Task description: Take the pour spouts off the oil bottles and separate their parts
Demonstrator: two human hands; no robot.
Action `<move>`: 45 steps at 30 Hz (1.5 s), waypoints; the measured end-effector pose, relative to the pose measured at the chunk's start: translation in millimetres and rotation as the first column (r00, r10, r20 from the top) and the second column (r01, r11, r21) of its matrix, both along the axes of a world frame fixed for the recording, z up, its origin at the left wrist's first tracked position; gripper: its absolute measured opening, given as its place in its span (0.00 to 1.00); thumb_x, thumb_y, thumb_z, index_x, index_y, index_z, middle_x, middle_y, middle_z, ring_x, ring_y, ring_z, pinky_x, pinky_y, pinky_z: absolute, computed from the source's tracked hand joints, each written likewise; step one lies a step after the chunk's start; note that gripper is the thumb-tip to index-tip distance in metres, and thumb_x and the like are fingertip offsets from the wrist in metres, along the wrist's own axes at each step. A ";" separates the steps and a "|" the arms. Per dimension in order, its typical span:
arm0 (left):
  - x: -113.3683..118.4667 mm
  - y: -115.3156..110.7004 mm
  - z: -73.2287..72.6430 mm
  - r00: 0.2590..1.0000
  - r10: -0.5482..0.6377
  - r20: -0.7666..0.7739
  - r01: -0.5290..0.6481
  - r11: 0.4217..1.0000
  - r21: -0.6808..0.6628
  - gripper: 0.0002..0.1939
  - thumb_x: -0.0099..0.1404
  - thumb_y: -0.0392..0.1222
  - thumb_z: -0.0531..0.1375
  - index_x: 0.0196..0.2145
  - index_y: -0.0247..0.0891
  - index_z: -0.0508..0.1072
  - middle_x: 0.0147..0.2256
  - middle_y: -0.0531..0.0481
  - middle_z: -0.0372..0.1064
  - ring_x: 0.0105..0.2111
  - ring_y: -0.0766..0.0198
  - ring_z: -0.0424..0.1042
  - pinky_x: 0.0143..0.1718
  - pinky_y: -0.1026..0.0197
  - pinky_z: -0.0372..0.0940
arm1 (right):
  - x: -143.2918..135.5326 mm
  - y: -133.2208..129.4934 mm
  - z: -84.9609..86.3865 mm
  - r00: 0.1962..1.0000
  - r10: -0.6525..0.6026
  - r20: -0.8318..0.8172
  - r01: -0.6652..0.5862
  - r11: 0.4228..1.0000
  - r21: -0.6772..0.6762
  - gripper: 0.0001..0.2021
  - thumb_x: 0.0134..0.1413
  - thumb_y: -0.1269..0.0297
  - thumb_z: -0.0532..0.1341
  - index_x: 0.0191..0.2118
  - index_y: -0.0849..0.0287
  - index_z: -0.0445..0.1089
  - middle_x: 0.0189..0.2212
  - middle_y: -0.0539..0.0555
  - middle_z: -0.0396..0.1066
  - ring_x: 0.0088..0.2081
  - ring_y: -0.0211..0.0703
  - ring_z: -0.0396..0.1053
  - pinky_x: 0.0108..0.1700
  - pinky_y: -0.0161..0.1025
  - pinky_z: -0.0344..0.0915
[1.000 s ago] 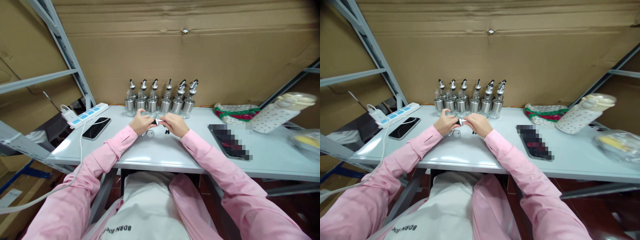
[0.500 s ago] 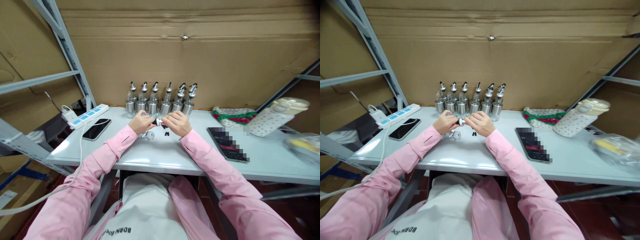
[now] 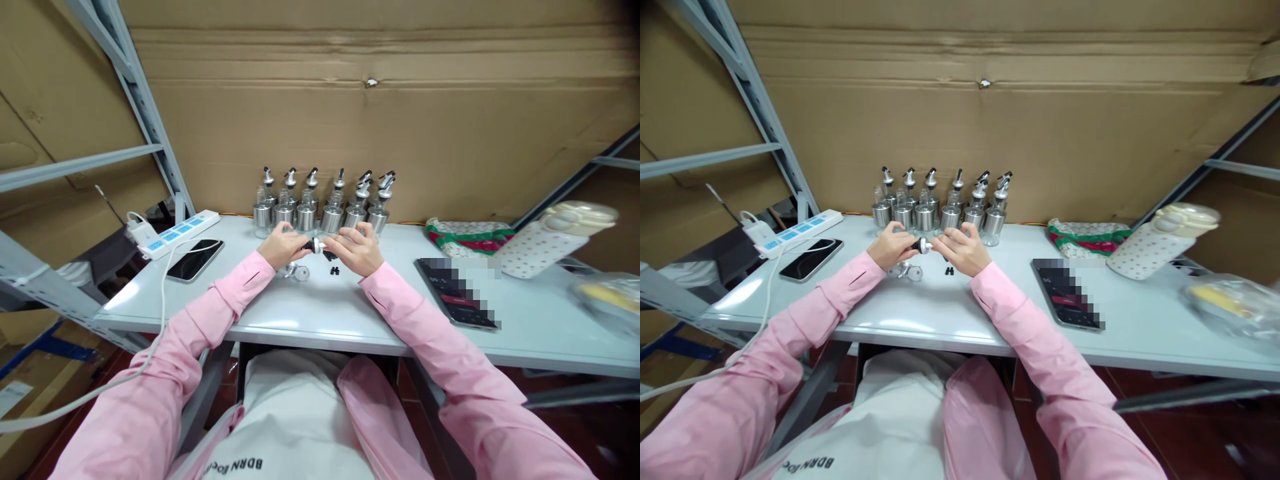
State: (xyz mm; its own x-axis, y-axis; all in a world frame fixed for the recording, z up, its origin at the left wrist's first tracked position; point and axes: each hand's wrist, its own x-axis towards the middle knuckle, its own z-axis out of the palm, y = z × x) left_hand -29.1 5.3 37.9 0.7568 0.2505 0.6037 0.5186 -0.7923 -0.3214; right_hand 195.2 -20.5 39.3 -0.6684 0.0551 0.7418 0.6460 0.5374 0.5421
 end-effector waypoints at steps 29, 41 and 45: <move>-61.8 33.3 -5.3 0.856 0.485 0.178 -0.455 0.871 -0.185 0.10 0.63 0.42 0.52 0.41 0.37 0.67 0.34 0.43 0.71 0.35 0.55 0.66 0.42 0.46 0.48 | 5.1 14.6 2.1 0.485 -0.359 -0.797 -0.725 0.345 -0.597 0.17 0.49 0.48 0.55 0.22 0.57 0.58 0.18 0.47 0.58 0.23 0.36 0.56 0.28 0.35 0.54; -51.7 36.1 -26.4 0.854 0.499 -0.146 -0.510 0.751 -0.419 0.19 0.55 0.29 0.51 0.44 0.40 0.68 0.41 0.43 0.65 0.38 0.55 0.66 0.43 0.45 0.53 | -7.3 11.5 -13.2 0.570 -0.368 -0.735 -0.660 0.328 -0.676 0.14 0.48 0.53 0.55 0.23 0.59 0.63 0.20 0.48 0.64 0.26 0.37 0.61 0.33 0.37 0.59; -54.8 39.7 -30.0 0.878 0.468 -0.104 -0.443 0.709 -0.549 0.15 0.58 0.34 0.52 0.43 0.39 0.67 0.36 0.47 0.69 0.33 0.61 0.67 0.39 0.55 0.59 | -8.7 9.9 -14.2 0.603 -0.356 -0.714 -0.636 0.326 -0.699 0.14 0.48 0.53 0.55 0.25 0.60 0.64 0.21 0.49 0.66 0.26 0.37 0.62 0.34 0.37 0.60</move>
State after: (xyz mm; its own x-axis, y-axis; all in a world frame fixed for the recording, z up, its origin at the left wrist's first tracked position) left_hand -83.9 45.0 7.9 0.4426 0.8505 0.2843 0.8649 -0.4886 0.1151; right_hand 186.4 -10.6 25.2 -0.0804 0.9055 0.4167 0.3086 0.4202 -0.8534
